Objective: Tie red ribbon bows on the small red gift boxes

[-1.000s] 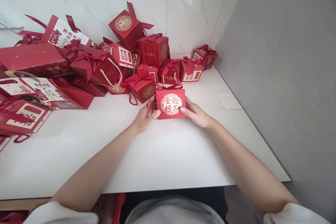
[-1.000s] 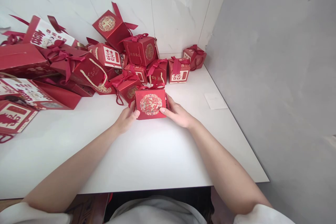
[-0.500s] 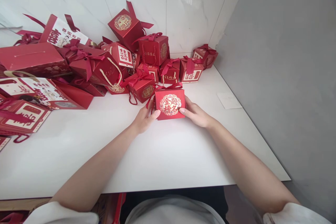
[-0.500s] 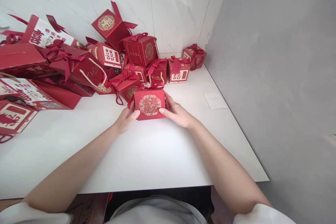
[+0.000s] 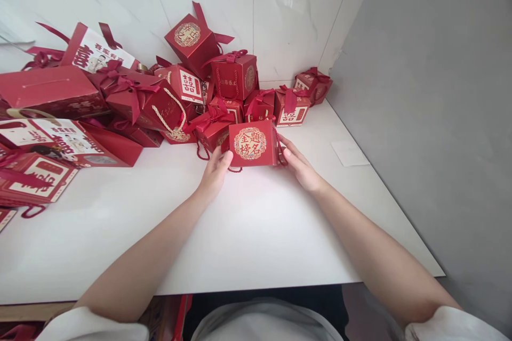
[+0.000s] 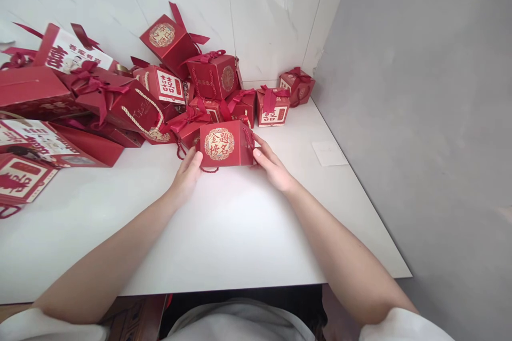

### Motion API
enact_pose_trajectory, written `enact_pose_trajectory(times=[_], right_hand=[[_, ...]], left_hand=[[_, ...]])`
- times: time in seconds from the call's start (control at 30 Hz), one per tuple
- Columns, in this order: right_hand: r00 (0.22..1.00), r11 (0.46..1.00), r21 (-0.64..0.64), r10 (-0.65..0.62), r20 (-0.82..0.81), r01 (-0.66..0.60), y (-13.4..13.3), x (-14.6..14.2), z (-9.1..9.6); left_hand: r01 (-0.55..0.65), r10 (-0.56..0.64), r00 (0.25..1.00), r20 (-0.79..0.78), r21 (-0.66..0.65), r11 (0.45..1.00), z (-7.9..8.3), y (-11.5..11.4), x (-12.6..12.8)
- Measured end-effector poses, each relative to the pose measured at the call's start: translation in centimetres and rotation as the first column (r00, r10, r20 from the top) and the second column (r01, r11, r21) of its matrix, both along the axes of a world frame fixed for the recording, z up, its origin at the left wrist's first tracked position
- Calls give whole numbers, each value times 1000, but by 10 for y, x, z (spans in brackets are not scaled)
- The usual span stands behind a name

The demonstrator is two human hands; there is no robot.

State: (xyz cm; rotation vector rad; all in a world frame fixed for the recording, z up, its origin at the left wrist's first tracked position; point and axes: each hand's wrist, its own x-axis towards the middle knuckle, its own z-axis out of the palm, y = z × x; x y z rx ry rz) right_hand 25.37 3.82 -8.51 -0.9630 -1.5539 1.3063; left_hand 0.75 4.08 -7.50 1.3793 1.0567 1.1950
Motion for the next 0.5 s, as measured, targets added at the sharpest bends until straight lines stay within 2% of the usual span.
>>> enact_pose_trajectory(times=[0.1, 0.2, 0.27, 0.4, 0.5], right_hand=[[990, 997, 12, -76, -118, 78, 2, -4, 0], [985, 993, 45, -102, -139, 109, 0, -6, 2], [986, 991, 54, -111, -125, 119, -1, -6, 3], [993, 995, 65, -73, -88, 79, -6, -8, 4], [995, 997, 67, -43, -86, 49, -10, -9, 7]], left_hand=[[-90, 89, 996, -13, -34, 995, 0, 0, -1], [-123, 118, 989, -92, -50, 991, 0, -1, -4], [-50, 43, 994, -104, -63, 997, 0, -3, -5], [164, -163, 984, -69, 11, 986, 2, -6, -4], [160, -160, 987, 4, -69, 985, 4, -7, 0]])
